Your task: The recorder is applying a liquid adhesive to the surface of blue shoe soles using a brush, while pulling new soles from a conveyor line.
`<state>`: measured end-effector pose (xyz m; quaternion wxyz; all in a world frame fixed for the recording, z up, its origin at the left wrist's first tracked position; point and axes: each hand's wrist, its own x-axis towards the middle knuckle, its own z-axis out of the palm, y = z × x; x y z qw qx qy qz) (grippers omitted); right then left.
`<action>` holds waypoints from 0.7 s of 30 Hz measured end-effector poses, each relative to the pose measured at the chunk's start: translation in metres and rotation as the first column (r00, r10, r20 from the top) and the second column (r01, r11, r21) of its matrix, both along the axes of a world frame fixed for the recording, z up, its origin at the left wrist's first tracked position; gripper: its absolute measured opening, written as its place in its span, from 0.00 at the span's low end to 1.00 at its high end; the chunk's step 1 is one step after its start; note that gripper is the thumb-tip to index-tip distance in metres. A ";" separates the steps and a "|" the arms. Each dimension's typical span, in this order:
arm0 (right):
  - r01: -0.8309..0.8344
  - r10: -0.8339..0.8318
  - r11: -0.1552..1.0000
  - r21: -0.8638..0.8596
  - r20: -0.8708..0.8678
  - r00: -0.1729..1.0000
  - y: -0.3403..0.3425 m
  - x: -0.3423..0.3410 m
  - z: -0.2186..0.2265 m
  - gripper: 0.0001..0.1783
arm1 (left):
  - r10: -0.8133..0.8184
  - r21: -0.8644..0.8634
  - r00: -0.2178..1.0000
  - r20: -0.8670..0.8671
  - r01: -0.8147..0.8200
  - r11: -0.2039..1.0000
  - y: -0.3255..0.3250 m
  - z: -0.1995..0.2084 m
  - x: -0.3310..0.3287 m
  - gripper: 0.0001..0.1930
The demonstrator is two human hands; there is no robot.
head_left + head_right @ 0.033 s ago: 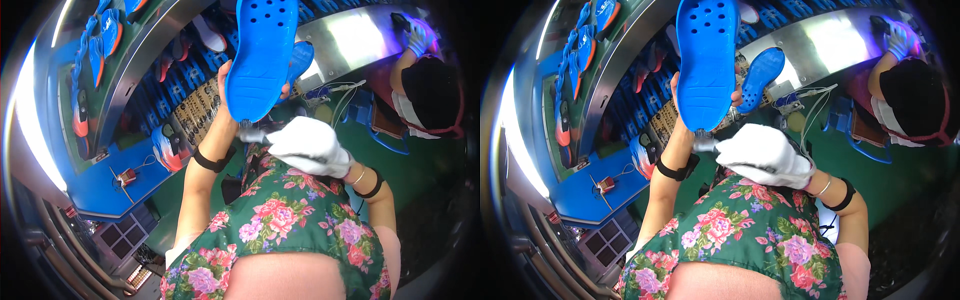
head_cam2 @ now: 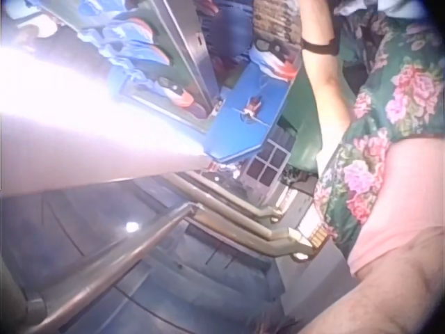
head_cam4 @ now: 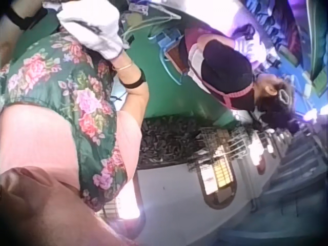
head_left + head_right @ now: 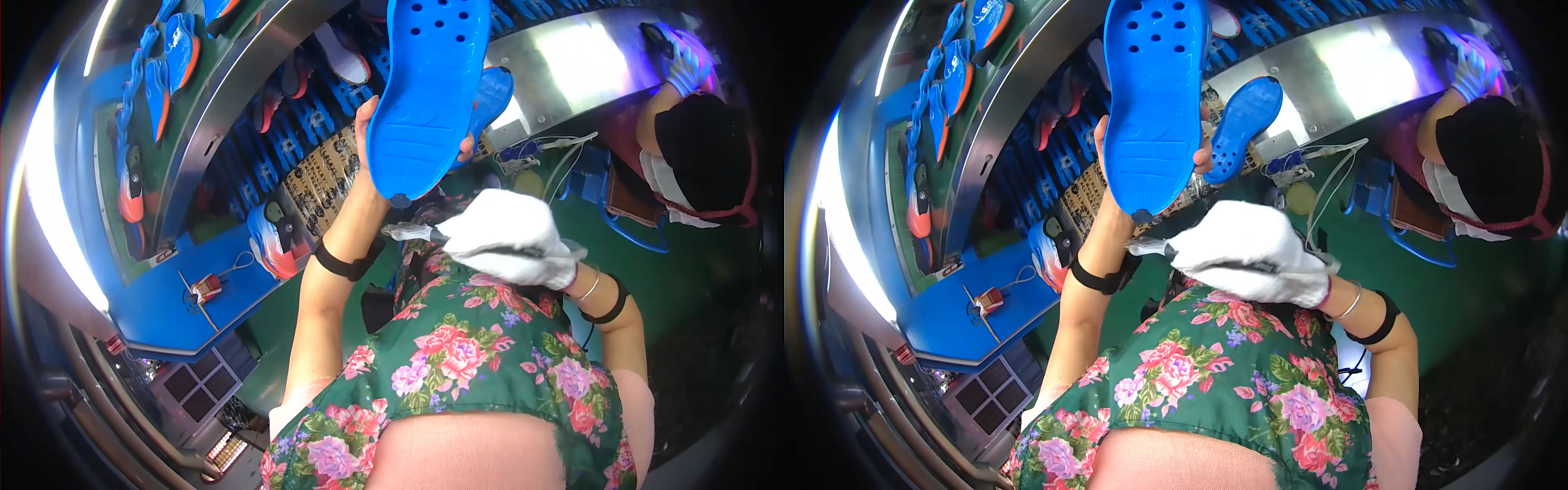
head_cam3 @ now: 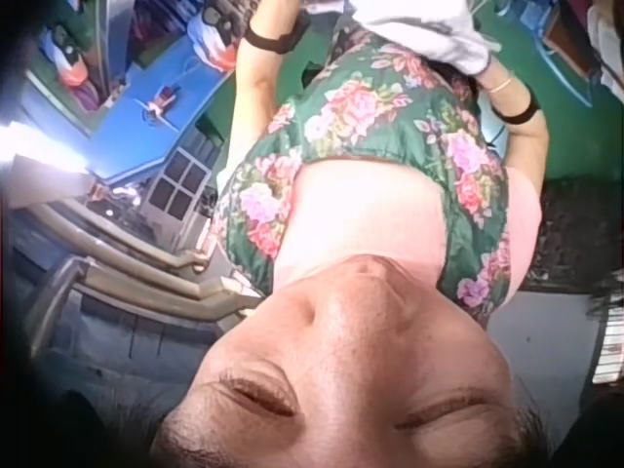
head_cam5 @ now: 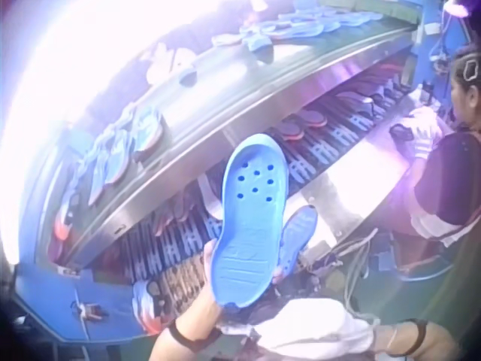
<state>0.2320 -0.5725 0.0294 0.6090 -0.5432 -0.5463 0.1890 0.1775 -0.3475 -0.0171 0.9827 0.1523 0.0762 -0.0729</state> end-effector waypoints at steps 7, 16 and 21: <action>0.094 -0.080 0.995 -0.026 0.317 0.945 -0.005 0.016 -0.003 0.17 | -0.210 -0.168 0.977 -0.028 0.202 0.965 0.009 0.003 0.005 0.48; 0.061 -0.061 0.998 0.013 -0.044 0.997 0.000 0.016 0.005 0.14 | -0.220 -0.094 0.975 0.011 0.220 0.971 0.015 0.002 0.012 0.49; 0.002 -0.020 0.998 -0.063 -0.283 0.959 0.002 -0.003 0.000 0.10 | -0.194 -0.106 0.979 0.070 0.200 0.974 0.016 -0.008 0.018 0.46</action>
